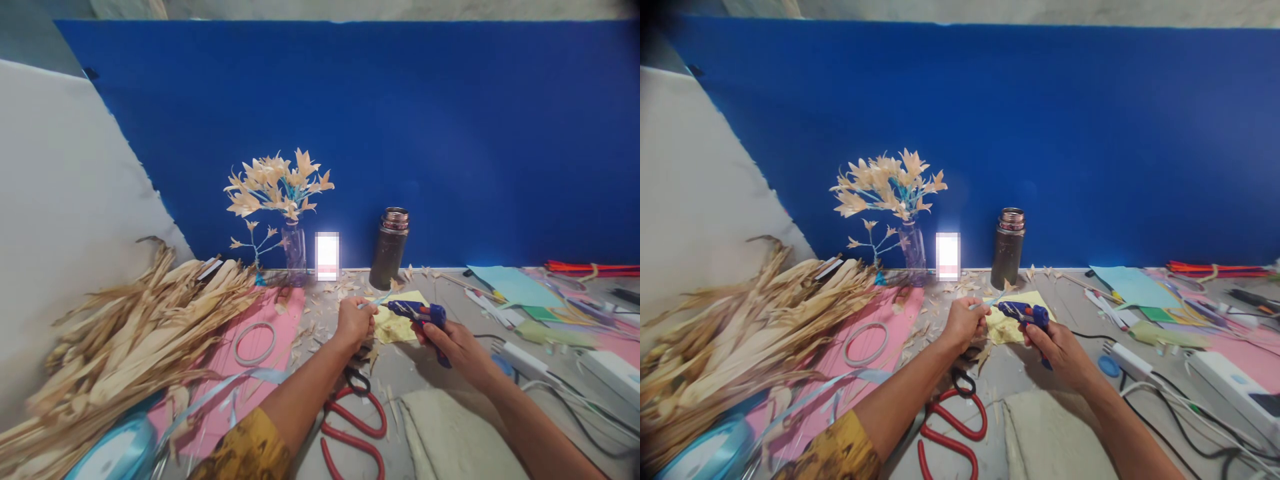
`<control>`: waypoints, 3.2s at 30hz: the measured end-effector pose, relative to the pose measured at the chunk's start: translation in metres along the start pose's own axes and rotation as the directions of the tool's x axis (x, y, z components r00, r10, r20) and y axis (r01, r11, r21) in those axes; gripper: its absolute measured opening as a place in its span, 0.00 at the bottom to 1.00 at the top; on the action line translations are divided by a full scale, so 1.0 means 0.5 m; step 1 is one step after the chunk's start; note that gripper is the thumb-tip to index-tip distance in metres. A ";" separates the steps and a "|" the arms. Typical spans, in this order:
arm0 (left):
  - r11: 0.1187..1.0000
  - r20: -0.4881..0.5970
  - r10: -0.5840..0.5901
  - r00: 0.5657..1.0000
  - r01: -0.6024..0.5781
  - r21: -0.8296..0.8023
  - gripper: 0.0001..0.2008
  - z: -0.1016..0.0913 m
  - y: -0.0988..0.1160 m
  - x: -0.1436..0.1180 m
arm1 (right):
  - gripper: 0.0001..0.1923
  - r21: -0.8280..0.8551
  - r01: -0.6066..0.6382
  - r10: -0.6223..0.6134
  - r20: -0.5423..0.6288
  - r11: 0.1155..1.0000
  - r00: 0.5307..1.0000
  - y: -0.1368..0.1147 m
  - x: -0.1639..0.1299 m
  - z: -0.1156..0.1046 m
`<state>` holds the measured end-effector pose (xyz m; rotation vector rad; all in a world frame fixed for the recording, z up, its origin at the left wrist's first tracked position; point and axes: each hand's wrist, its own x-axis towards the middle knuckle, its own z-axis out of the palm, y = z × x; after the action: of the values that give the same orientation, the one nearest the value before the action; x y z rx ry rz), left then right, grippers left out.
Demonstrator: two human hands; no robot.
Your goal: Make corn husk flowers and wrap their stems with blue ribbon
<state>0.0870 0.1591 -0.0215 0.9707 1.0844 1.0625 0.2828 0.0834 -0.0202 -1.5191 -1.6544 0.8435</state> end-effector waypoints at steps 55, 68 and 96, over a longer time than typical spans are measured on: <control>0.984 0.391 -0.143 0.909 0.174 -0.046 0.13 0.041 0.009 -0.101 | 0.24 0.839 -0.053 0.186 -0.058 0.541 0.981 -0.045 -0.012 0.007; 0.998 0.361 0.030 0.932 -0.048 0.042 0.14 0.051 -0.010 -0.102 | 0.23 0.768 0.073 0.243 -0.290 0.637 0.925 -0.039 -0.001 0.012; 0.997 0.384 -0.034 0.923 0.060 -0.056 0.17 0.040 -0.005 -0.096 | 0.19 0.894 0.012 0.247 -0.137 0.447 0.959 -0.035 0.001 0.003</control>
<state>0.1008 0.1100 -0.0104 1.0412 0.7411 0.8190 0.2723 0.0822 -0.0059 -0.8863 -0.6399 1.2679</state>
